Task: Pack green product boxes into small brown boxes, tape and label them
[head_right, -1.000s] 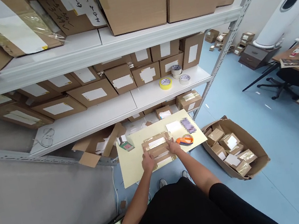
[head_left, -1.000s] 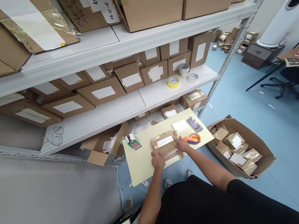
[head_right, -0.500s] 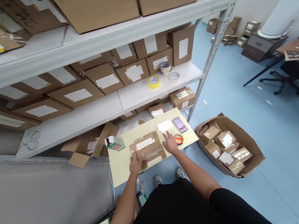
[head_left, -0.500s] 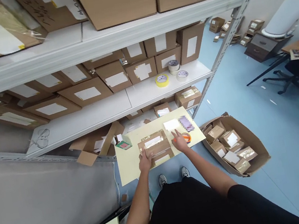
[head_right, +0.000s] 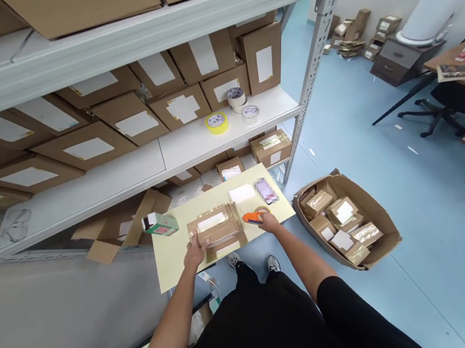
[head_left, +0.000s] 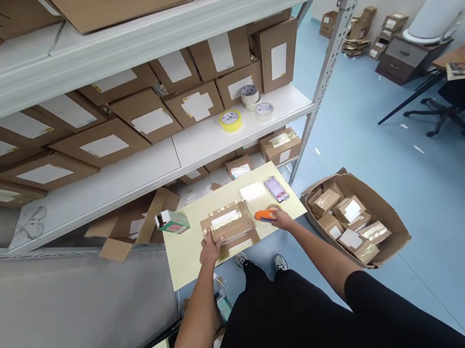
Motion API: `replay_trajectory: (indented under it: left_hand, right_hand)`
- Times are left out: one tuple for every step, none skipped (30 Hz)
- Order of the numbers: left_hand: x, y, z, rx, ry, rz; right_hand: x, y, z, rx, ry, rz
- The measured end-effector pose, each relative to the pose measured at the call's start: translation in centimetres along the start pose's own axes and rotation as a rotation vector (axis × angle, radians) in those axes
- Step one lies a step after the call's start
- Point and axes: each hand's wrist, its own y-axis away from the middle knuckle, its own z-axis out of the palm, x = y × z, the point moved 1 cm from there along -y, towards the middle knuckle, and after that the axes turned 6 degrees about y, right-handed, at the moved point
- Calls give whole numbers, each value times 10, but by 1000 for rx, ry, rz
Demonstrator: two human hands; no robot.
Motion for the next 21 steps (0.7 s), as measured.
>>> replay_trajectory:
  left_hand:
    - [0,-1,0,-12,-6,-11]
    - [0,-1,0,-23,-12,-23]
    - [0,-2,0,-32,-18,-35]
    - [0,-2,0,-40,-21,-46]
    - [1,-2,1,-45,-21,-56]
    - [1,-2,1,-48,-17,-66]
    - [2,-2,2,-48,-11,-74]
    - [2,-2,3,-47,-2,-78]
    - [2,-2,4,-45,7,-78]
    - [2,-2,4,-46,16,-77]
    - [2,-2,4,-48,25,-75]
    - [1,-3,5,-52,33,-75]
    - [1,-3,5,-55,42,-77]
    - [1,-4,6,-57,52,-79]
    - [0,-4,7,-53,63,-81]
    - [-1,-5,8,-48,76,-82]
    - [-1,-5,9,-42,92,-83]
    - [-2,-6,10,-34,112,-82]
    - [-2,-6,12,-27,135,-80]
    - [-3,-7,13,-19,160,-77]
    - [-3,-7,15,-11,184,-74]
  right_hand:
    - [2,-1,7,-19,53,1]
    - [3,-1,13,-34,97,5]
    - [4,-2,19,-43,131,6]
    - [4,-3,25,-42,160,-1]
    - [4,-4,30,-36,197,-9]
    - [3,-6,34,-28,243,-14]
    - [3,-8,37,-18,291,-19]
    - [3,-11,39,-11,333,-22]
    - [4,-13,40,-7,366,-28]
    - [5,-16,40,-10,387,-38]
    - [6,-18,39,-13,388,-56]
    - [9,-19,37,-9,370,-78]
    - [12,-19,35,10,329,-92]
    - [15,-18,32,37,274,-97]
    - [18,-16,29,65,219,-96]
    - [21,-13,26,93,163,-89]
    - [22,-8,24,119,105,-85]
    - [22,-3,21,140,52,-94]
    - [18,2,19,157,-4,-118]
    - [12,8,17,172,-67,-156]
    - [2,14,16,184,-135,-203]
